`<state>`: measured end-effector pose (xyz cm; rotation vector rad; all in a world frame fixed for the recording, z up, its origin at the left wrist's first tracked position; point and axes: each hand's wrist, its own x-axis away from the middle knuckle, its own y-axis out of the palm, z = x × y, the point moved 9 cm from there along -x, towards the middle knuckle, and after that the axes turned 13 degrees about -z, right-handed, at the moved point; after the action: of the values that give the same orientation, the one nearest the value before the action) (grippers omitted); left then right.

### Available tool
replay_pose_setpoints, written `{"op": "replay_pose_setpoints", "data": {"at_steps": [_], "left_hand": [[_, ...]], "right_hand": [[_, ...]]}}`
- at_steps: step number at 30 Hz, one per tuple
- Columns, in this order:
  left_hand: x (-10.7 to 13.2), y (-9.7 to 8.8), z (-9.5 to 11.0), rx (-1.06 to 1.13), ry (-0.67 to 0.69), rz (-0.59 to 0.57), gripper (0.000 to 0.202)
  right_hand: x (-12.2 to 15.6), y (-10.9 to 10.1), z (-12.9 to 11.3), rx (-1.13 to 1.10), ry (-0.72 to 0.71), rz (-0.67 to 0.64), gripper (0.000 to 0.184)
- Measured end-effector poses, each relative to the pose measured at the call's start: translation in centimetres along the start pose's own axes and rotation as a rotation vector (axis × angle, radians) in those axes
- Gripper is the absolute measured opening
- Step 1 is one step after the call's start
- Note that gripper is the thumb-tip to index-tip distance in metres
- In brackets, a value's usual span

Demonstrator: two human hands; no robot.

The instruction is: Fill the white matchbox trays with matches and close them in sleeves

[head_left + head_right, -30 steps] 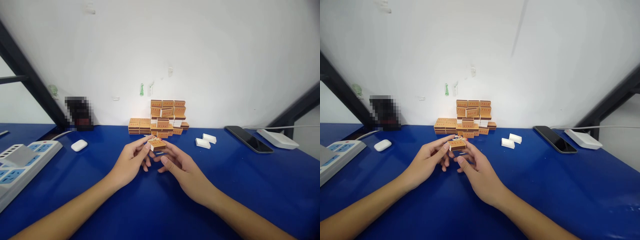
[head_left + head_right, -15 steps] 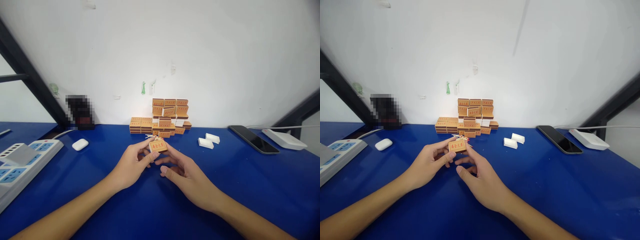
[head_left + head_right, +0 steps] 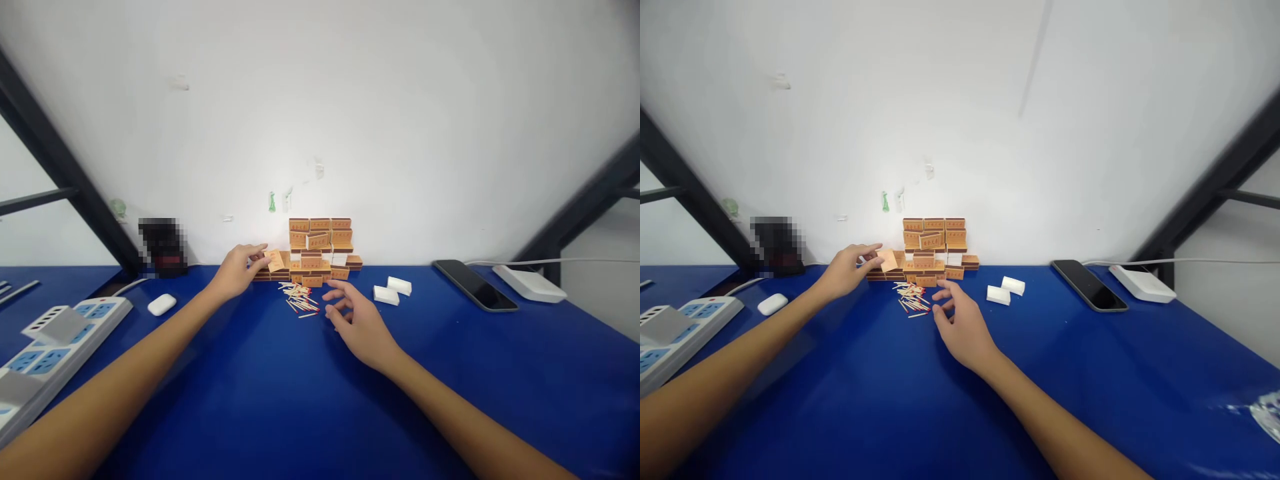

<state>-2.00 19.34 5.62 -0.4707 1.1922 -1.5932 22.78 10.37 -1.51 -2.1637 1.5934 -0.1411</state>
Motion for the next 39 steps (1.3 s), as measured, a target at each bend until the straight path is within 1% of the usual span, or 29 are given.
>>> {"op": "replay_pose_setpoints", "data": {"at_steps": [2,4,6,8,11,13,16,17,19,22,24,27,32,36,39], "left_hand": [[-1.2,0.3,0.1,-0.021,-0.017,0.011,0.046],[-1.5,0.4,0.6,-0.054,-0.039,0.035,0.044],[-1.3,0.2,1.1,-0.097,-0.059,0.063,0.046],[-0.6,0.1,1.9,-0.142,-0.060,0.067,0.052],[-0.1,0.5,3.1,-0.205,-0.015,0.008,0.063],[-0.4,0.9,3.5,-0.237,0.023,-0.053,0.064],[-1.5,1.2,3.0,-0.244,0.043,-0.155,0.048],[-1.9,1.1,2.6,-0.239,0.035,-0.174,0.047],[-2.5,0.7,1.9,-0.224,0.010,-0.189,0.048],[-2.6,0.6,1.5,-0.176,-0.017,-0.203,0.044],[-2.3,0.8,1.5,-0.149,-0.025,-0.195,0.041],[-1.9,1.0,1.7,-0.135,-0.020,-0.149,0.035],[-2.0,1.5,2.6,-0.171,0.065,-0.089,0.027],[-2.1,2.1,3.1,-0.214,0.109,-0.068,0.031],[-2.2,2.3,3.1,-0.258,0.073,-0.026,0.034]], "right_hand": [[-0.3,-1.2,-0.1,0.075,-0.028,0.054,0.037],[-0.5,-2.2,-0.6,0.159,-0.073,0.097,0.029],[-0.4,-2.8,-1.2,0.227,-0.115,0.119,0.024],[-0.4,-3.0,-1.6,0.263,-0.134,0.124,0.020],[-0.2,-2.9,-1.9,0.287,-0.140,0.115,0.019],[-0.2,-2.7,-1.9,0.300,-0.139,0.100,0.019],[-0.2,-2.4,-2.0,0.319,-0.136,0.072,0.019],[-0.2,-2.4,-2.0,0.325,-0.136,0.065,0.019],[-0.3,-2.5,-2.1,0.332,-0.135,0.059,0.019],[-0.4,-2.7,-2.1,0.339,-0.135,0.061,0.020],[-0.4,-2.7,-2.1,0.342,-0.138,0.056,0.020],[-0.4,-2.4,-2.0,0.344,-0.139,0.037,0.022],[-0.2,-2.0,-2.2,0.349,-0.143,0.013,0.023],[-0.2,-1.9,-2.5,0.359,-0.151,0.010,0.022],[-0.2,-2.0,-2.6,0.367,-0.152,0.015,0.022]]}}
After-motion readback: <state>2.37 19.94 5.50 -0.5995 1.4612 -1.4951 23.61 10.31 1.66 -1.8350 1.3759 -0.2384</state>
